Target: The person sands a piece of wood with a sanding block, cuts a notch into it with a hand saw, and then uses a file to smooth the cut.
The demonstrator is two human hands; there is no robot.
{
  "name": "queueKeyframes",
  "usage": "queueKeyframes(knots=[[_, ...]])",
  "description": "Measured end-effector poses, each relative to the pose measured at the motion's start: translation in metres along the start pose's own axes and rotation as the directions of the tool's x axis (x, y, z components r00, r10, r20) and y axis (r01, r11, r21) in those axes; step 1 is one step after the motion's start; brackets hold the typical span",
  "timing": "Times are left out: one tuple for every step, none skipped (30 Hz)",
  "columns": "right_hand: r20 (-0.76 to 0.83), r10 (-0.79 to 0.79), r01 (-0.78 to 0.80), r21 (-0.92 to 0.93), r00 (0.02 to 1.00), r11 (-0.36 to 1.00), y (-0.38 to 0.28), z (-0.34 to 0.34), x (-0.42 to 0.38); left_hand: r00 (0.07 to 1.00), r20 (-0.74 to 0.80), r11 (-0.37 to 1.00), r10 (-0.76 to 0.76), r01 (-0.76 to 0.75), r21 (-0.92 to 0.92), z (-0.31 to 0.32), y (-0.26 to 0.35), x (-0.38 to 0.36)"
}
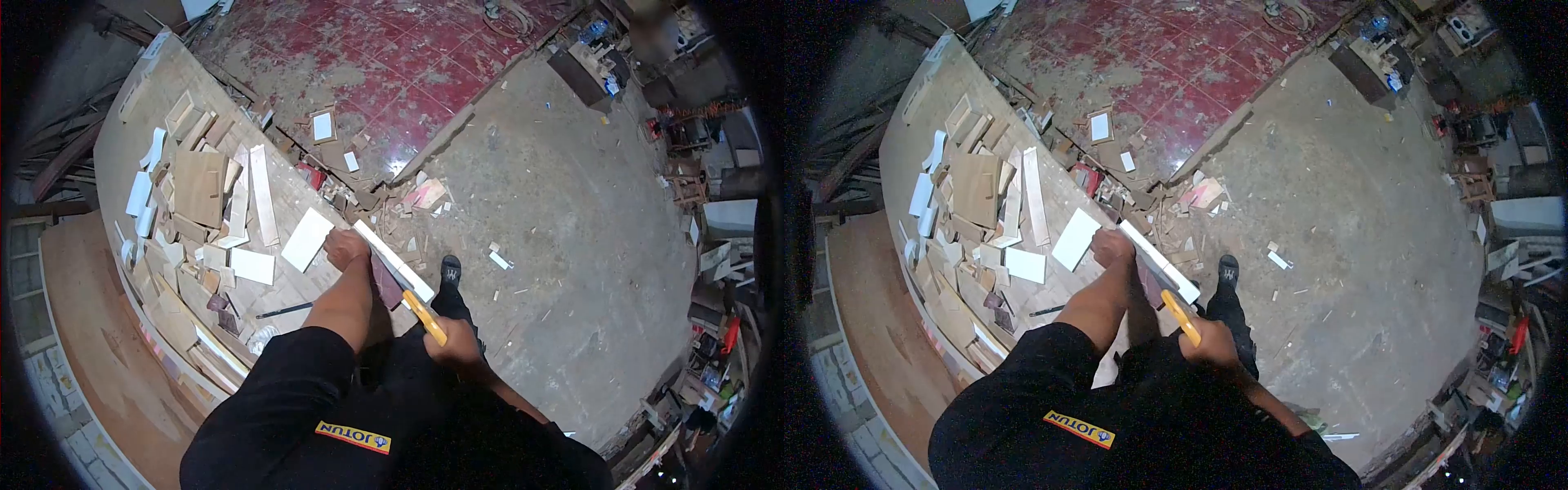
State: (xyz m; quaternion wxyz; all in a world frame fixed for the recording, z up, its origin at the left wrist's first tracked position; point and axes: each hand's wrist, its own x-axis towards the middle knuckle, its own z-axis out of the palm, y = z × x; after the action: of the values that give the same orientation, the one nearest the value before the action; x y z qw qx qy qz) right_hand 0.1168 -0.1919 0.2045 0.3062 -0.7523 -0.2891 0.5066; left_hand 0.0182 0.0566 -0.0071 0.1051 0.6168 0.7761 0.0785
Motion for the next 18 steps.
queueKeyframes(knots=[[-0.064,-0.083,0.079,-0.066,0.994,0.995,0.019,0.015,0.016,1.0,-0.003,1.0,0.016,-0.016,0.016,0.002,-0.001,0.0],[-0.124,-0.165,0.148,-0.134,0.978,0.98,0.033,0.029,0.03,0.999,-0.003,0.999,0.035,-0.034,0.034,0.004,-0.003,-0.001],[-0.134,-0.18,0.16,-0.149,0.974,0.976,0.035,0.04,0.043,0.999,-0.002,0.999,0.035,-0.035,0.032,-0.001,0.001,0.001],[-0.135,-0.178,0.157,-0.15,0.975,0.976,0.037,0.052,0.047,0.999,0.032,1.0,-0.003,0.002,0.028,-0.008,0.005,0.003],[-0.167,-0.231,0.205,-0.16,0.958,0.966,0.039,0.061,0.051,0.997,0.065,0.999,-0.039,0.038,0.021,-0.015,0.01,0.005],[-0.2,-0.291,0.258,-0.175,0.936,0.95,0.038,0.06,0.056,0.997,0.061,0.999,-0.039,0.039,0.009,-0.012,0.013,0.008],[-0.162,-0.246,0.22,-0.16,0.956,0.962,0.04,0.057,0.057,0.999,0.038,0.999,-0.032,0.031,0.027,-0.01,0.013,0.01],[-0.159,-0.241,0.215,-0.166,0.957,0.962,0.043,0.053,0.058,0.999,0.021,0.998,-0.029,0.028,0.051,-0.008,0.008,0.006],[-0.155,-0.25,0.23,-0.134,0.956,0.964,0.043,0.046,0.06,0.998,0.03,0.998,-0.048,0.047,0.036,-0.009,0.008,0.005],[-0.157,-0.267,0.253,-0.102,0.951,0.962,0.042,0.039,0.065,0.998,0.031,0.999,-0.047,0.046,0.026,-0.01,0.009,0.003],[-0.13,-0.263,0.255,-0.072,0.956,0.964,0.04,0.032,0.066,0.998,0.04,0.999,-0.043,0.042,0.034,-0.014,0.009,0.002],[-0.131,-0.276,0.267,-0.082,0.952,0.96,0.04,0.028,0.065,0.998,0.044,0.998,-0.042,0.04,0.038,-0.015,0.009,0.002],[-0.065,-0.255,0.25,-0.076,0.965,0.965,0.039,0.024,0.066,0.999,0.024,0.999,-0.024,0.023,0.043,-0.016,0.008,0.0],[0.003,-0.234,0.233,-0.075,0.972,0.97,0.037,0.02,0.068,0.999,0.009,0.999,-0.03,0.03,0.024,-0.017,0.008,0.0],[0.009,-0.261,0.261,-0.077,0.965,0.962,0.037,0.02,0.067,1.0,0.031,1.0,-0.003,0.002,0.02,-0.017,0.005,0.001],[0.013,-0.274,0.274,-0.086,0.962,0.958,0.039,0.023,0.064,0.998,0.056,0.999,0.025,-0.026,0.021,-0.015,0.0,0.001],[-0.012,-0.297,0.296,-0.072,0.955,0.953,0.041,0.027,0.061,0.997,0.071,0.999,0.043,-0.04,-0.034,-0.012,-0.006,0.002],[-0.036,-0.317,0.315,-0.058,0.948,0.947,0.044,0.031,0.057,0.997,0.065,0.999,0.036,-0.033,-0.04,-0.011,-0.011,0.002]])
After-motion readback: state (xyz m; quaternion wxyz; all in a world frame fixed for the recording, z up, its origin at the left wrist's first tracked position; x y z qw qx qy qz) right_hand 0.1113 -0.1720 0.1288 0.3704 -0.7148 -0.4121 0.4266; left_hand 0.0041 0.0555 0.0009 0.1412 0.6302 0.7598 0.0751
